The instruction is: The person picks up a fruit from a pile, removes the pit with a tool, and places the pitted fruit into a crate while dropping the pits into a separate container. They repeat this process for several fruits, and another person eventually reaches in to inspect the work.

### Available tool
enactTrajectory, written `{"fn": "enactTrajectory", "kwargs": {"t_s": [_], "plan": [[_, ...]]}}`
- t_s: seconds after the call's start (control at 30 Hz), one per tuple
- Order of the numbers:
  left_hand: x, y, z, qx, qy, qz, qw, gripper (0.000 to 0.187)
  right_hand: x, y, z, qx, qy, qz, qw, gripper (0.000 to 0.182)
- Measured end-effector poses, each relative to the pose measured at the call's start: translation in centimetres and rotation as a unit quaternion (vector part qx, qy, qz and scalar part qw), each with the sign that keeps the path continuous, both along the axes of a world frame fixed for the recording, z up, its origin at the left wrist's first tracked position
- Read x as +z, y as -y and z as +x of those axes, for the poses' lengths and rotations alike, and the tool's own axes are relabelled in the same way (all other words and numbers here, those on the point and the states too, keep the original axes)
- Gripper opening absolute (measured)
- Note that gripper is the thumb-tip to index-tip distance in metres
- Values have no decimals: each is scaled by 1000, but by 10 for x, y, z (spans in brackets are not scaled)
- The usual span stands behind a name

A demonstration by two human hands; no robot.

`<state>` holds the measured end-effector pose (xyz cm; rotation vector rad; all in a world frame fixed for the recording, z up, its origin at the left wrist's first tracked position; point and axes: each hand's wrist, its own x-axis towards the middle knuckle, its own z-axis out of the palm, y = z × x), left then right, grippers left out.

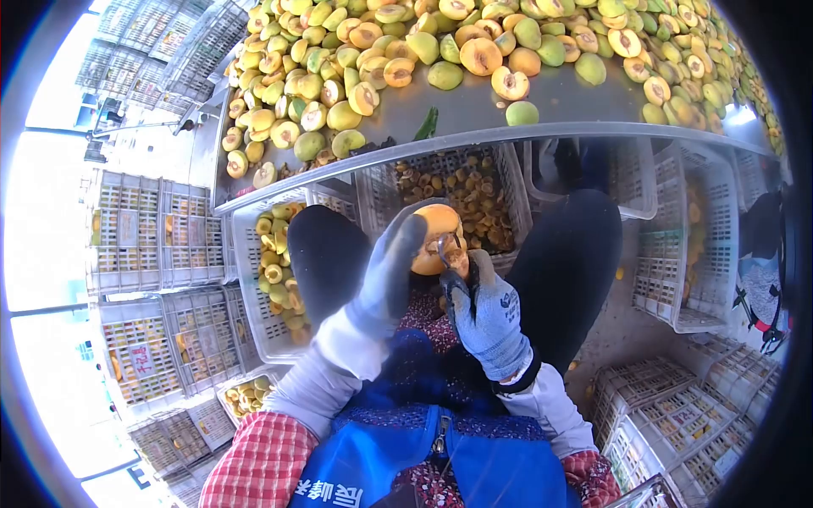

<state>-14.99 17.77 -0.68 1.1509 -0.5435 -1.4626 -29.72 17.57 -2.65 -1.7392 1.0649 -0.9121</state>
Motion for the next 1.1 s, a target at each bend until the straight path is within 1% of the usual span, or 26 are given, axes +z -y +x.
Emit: {"fn": "enactTrajectory", "kwargs": {"t_s": [0.03, 0.1, 0.13, 0.17, 0.23, 0.27, 0.33, 0.37, 0.43, 0.47, 0.5, 0.53, 0.57, 0.63, 0.67, 0.7, 0.77, 0.8, 0.83, 0.9, 0.97, 1.03, 1.1], "plan": [[5, -3, -2, 2, -1, -2, 1000, 55, 2, 1, 1, 2, -1, -2, 1000, 27], [14, -7, -6, 26, 106, -35, 993, 44, 9, 4, 1, -65, 72, -83, 992, 29], [14, -10, -8, 33, 121, -49, 991, 38, 16, 3, 0, -93, 76, 27, 992, 30], [11, -12, -7, 32, 119, -51, 991, 38, 20, 7, -2, -82, 86, 43, 992, 30], [2, -19, -6, 1, 147, -53, 988, 36, 9, 9, 3, -56, 61, -22, 996, 30], [2, -20, -7, 14, 154, -68, 986, 33, 12, 6, 3, -56, 60, -23, 996, 30], [1, -23, -10, 14, 133, -59, 989, 33, 20, -1, 5, 17, 27, -119, 992, 26], [0, -24, -12, 12, 113, -49, 992, 33, 19, -14, 11, 31, 5, -100, 994, 24], [2, -28, -11, 14, 92, -40, 995, 34, 22, -20, 12, 45, 76, -84, 993, 23], [7, -28, -11, 12, 78, -32, 996, 35, 24, -21, 10, 47, 75, -85, 992, 23], [10, -30, -10, 12, 64, -24, 998, 36, 26, -21, 6, 71, 65, -87, 992, 23], [11, -30, -8, 24, 79, -34, 996, 38, 26, -22, 1, 97, 55, -90, 990, 23], [12, -29, -7, 37, 93, -46, 994, 39, 25, -24, -3, 60, 41, -23, 997, 19], [15, -30, -3, 42, 101, -68, 992, 40, 28, -16, -11, 29, 5, -62, 998, 22], [16, -30, -3, 49, 108, -70, 991, 40, 27, -16, -14, 21, -4, -22, 1000, 25], [17, -30, -3, 56, 114, -71, 989, 40, 25, -16, -14, 20, -5, -22, 1000, 25], [16, -32, -7, 58, 112, -75, 989, 39, 22, -18, -11, 34, -55, -114, 991, 25], [13, -33, -7, 58, 130, -76, 987, 40, 25, -18, -9, 45, -82, -107, 990, 22], [12, -35, -7, 60, 148, -77, 984, 40, 26, -18, -8, 46, -82, -106, 990, 22], [12, -35, -8, 72, 135, -60, 986, 36, 26, -19, -7, 52, -117, -107, 986, 23], [12, -36, -9, 84, 121, -43, 988, 33, 24, -20, -8, 63, -123, -95, 986, 23], [14, -35, -8, 79, 192, -43, 977, 29, 22, -21, -7, 73, -128, -83, 986, 24], [17, -35, -7, 79, 201, -46, 975, 28, 18, -22, -6, 96, -112, -59, 987, 26]]}}
